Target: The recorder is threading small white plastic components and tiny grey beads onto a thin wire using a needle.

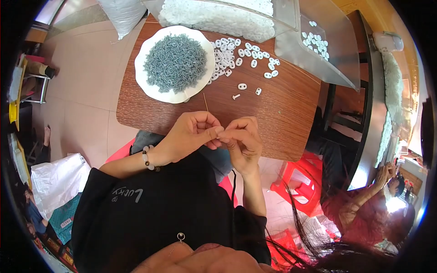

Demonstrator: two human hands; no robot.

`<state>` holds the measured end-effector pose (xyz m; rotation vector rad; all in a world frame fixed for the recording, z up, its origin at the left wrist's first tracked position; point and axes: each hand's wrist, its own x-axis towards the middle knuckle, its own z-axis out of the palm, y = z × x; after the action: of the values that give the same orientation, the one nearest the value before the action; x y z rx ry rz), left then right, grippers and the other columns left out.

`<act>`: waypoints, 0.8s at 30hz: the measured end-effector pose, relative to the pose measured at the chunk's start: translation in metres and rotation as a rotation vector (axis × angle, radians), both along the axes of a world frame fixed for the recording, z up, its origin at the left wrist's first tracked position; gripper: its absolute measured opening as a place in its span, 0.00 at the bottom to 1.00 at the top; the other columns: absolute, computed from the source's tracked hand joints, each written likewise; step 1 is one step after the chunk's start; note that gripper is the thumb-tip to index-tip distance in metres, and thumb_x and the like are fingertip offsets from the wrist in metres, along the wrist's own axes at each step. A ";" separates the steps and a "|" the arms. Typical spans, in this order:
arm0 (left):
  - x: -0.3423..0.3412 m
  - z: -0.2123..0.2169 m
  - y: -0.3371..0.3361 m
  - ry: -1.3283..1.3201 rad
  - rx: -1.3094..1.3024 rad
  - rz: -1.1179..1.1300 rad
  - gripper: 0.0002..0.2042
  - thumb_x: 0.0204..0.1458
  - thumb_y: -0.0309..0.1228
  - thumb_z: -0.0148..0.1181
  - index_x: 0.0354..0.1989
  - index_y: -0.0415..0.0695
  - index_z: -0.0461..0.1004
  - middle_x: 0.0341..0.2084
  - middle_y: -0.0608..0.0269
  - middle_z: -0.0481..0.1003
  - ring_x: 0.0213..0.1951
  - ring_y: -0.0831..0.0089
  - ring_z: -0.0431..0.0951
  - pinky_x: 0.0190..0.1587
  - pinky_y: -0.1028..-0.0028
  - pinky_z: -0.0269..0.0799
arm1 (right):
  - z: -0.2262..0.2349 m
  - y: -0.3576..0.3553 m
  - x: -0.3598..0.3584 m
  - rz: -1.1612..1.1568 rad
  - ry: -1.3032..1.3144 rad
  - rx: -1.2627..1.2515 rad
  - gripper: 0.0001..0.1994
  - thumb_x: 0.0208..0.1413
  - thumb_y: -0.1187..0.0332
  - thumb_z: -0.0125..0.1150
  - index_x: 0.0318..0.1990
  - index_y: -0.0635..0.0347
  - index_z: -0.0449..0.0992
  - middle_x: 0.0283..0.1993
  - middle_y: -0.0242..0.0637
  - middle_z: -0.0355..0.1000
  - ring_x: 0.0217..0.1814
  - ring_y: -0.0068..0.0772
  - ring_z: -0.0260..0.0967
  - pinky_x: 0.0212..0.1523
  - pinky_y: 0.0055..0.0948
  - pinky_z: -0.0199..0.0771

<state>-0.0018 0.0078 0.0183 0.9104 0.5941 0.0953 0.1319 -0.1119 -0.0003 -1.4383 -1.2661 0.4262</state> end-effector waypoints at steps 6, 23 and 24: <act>0.006 -0.003 -0.007 -0.034 0.161 0.185 0.07 0.57 0.27 0.57 0.38 0.36 0.71 0.28 0.65 0.75 0.29 0.84 0.74 0.32 0.83 0.71 | 0.004 -0.001 -0.022 -0.249 0.410 -0.220 0.06 0.50 0.76 0.65 0.35 0.65 0.78 0.35 0.33 0.70 0.36 0.22 0.68 0.38 0.19 0.69; 0.000 -0.004 0.002 0.030 0.108 0.064 0.10 0.57 0.35 0.57 0.36 0.39 0.73 0.25 0.71 0.73 0.27 0.87 0.70 0.31 0.84 0.68 | 0.019 -0.007 -0.013 -0.231 0.474 -0.348 0.08 0.56 0.75 0.60 0.42 0.65 0.78 0.33 0.30 0.74 0.36 0.16 0.69 0.38 0.14 0.67; 0.000 -0.005 0.001 0.026 0.126 0.063 0.10 0.57 0.35 0.57 0.36 0.40 0.73 0.25 0.72 0.72 0.27 0.87 0.70 0.31 0.83 0.68 | 0.020 -0.007 -0.015 -0.234 0.477 -0.349 0.08 0.56 0.75 0.60 0.42 0.65 0.78 0.33 0.30 0.74 0.36 0.16 0.69 0.38 0.14 0.67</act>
<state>-0.0016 0.0091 0.0131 1.0158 0.6468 0.1795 0.1170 -0.1191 0.0197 -1.6279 -0.6526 0.8037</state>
